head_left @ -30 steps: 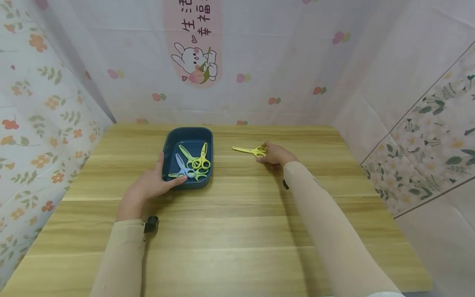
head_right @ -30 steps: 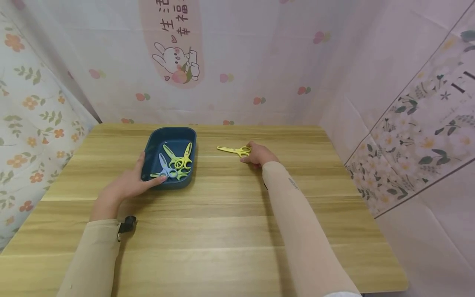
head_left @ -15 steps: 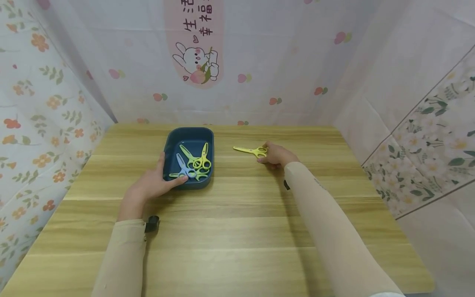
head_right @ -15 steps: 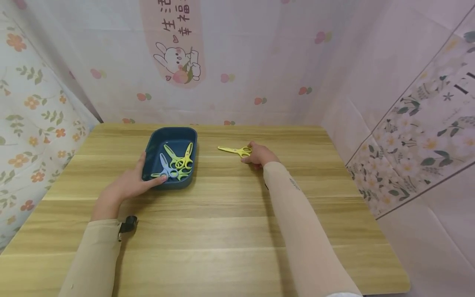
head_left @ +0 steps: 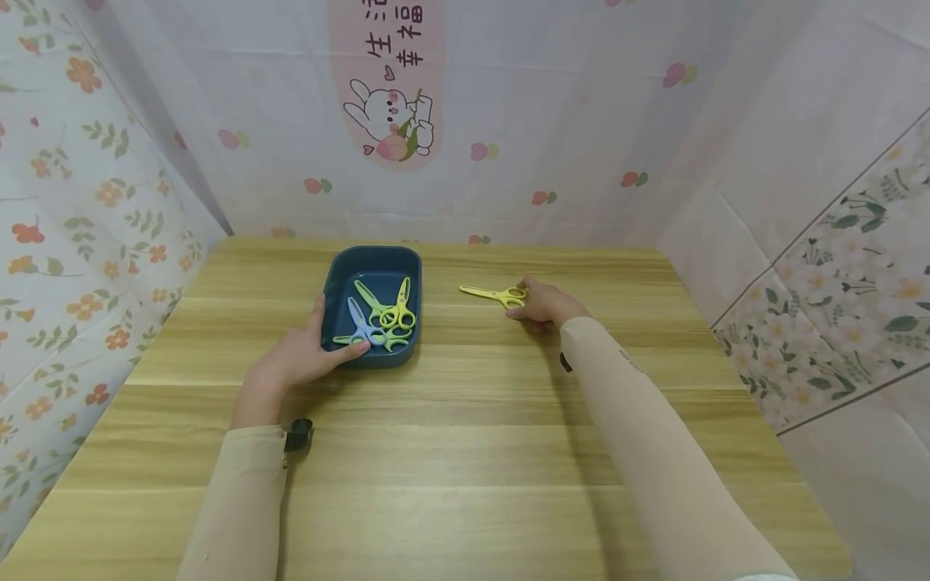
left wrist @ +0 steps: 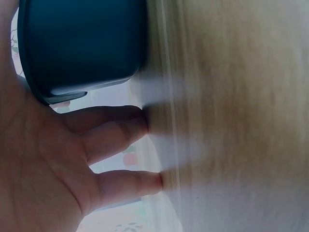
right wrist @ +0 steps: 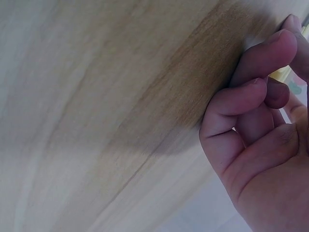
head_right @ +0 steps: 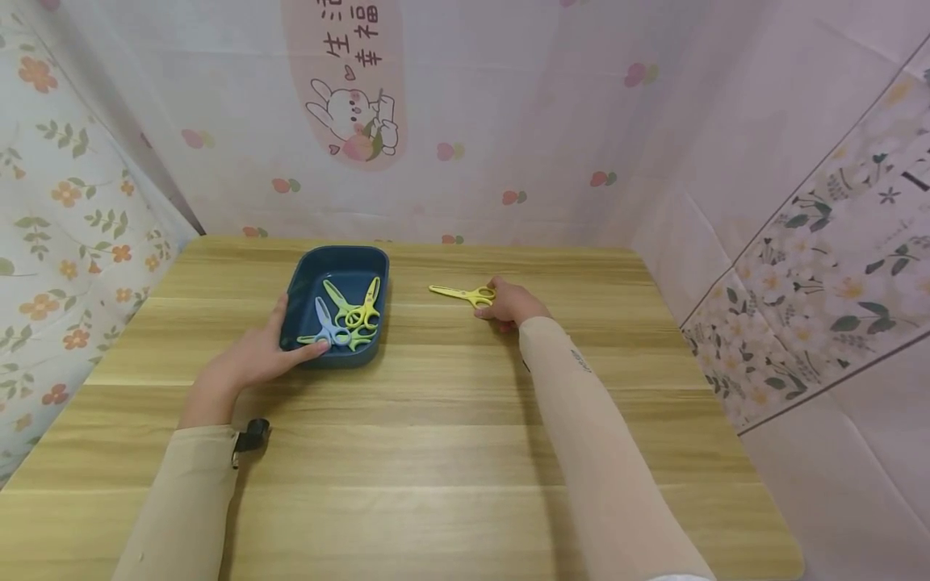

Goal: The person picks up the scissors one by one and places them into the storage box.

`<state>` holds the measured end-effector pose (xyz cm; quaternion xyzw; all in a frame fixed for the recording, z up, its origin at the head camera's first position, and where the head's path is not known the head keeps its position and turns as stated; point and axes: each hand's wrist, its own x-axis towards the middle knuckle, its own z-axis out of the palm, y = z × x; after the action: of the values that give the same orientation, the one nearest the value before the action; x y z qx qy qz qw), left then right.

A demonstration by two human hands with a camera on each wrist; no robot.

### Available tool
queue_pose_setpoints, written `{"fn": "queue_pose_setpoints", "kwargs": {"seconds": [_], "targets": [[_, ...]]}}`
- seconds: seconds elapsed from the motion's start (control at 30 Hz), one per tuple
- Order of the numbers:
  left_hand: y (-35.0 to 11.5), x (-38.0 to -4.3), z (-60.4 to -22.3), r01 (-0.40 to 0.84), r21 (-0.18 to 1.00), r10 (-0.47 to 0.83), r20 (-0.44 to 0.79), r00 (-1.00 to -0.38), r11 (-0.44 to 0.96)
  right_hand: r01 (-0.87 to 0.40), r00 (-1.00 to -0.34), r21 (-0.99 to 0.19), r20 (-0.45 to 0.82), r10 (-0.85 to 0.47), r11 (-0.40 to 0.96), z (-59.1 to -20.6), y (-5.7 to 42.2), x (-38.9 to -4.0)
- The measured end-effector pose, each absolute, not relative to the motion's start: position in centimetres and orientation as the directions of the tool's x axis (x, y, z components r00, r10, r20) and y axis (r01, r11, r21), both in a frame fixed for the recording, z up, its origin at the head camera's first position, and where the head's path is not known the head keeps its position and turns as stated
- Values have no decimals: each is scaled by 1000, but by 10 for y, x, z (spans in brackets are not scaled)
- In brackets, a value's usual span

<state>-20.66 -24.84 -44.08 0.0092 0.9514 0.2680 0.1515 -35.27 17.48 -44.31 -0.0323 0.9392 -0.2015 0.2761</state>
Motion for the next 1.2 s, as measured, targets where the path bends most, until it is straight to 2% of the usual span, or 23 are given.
{"fn": "queue_pose_setpoints", "kwargs": {"seconds": [0.63, 1.2], "targets": [[-248, -205, -439, -64, 501, 100, -295, -950, 863, 63, -846, -422, -503, -176, 904, -444, 175, -353], [-248, -206, -436, -60, 492, 100, -292, -951, 869, 29, -855, -348, -494, -157, 937, -446, 174, -355]]}}
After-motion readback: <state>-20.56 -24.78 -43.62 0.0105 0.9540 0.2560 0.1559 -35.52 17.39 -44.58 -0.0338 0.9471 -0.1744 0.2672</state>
